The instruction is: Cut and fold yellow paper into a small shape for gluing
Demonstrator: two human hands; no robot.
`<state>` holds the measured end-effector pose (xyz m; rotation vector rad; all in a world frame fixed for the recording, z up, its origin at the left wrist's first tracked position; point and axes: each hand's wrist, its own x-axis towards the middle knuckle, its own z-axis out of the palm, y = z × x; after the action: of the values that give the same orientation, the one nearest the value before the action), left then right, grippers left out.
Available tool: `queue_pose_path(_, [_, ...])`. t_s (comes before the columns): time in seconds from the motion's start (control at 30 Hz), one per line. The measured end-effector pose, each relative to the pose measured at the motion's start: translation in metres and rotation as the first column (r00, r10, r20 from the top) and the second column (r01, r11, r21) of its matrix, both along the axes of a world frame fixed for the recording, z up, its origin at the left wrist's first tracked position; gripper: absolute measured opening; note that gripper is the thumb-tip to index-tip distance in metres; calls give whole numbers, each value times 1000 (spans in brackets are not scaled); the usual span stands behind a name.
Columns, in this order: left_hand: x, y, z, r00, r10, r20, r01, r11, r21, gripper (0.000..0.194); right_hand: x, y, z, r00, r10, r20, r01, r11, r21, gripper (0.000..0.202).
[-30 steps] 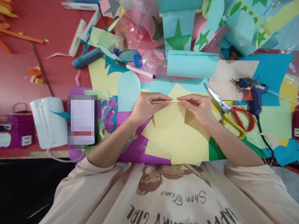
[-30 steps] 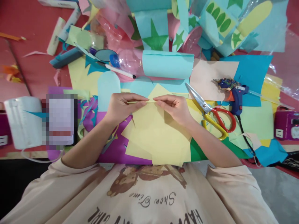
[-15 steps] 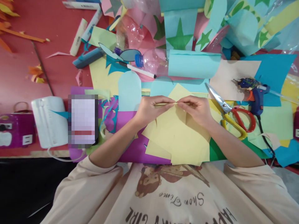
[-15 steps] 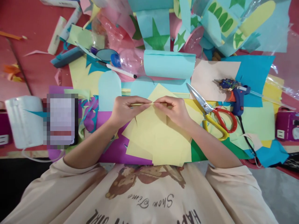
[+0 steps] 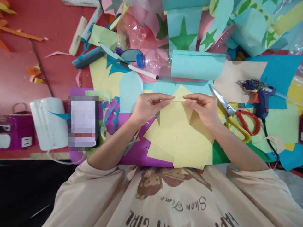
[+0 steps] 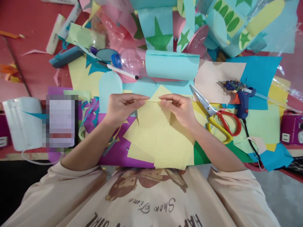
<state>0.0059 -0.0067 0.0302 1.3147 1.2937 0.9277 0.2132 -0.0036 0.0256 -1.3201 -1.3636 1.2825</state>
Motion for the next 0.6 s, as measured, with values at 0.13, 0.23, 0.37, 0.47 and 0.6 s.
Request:
queue_pose_path(0.13, [1, -1, -1, 997, -19, 74, 20, 1000, -16, 29, 0, 0, 0, 1000, 11, -12, -11, 1000, -16, 5])
queue_pose_path(0.23, [1, -1, -1, 997, -69, 42, 71, 997, -40, 41, 0, -1, 0, 1000, 31, 4, -31, 999, -42, 9])
queue_pose_path(0.37, [2, -1, -1, 992, -86, -93, 87, 996, 6, 42, -1, -2, 0, 999, 43, -1, -42, 997, -64, 12])
queue_pose_path(0.47, [2, -1, -4, 992, -75, -102, 78, 996, 31, 38, -1, -2, -1, 998, 42, -38, -45, 996, -76, 12])
queue_pose_path(0.6, [1, -2, -7, 991, -80, -112, 83, 996, 29, 33, 0, -2, -2, 998, 42, -56, -47, 994, -102, 11])
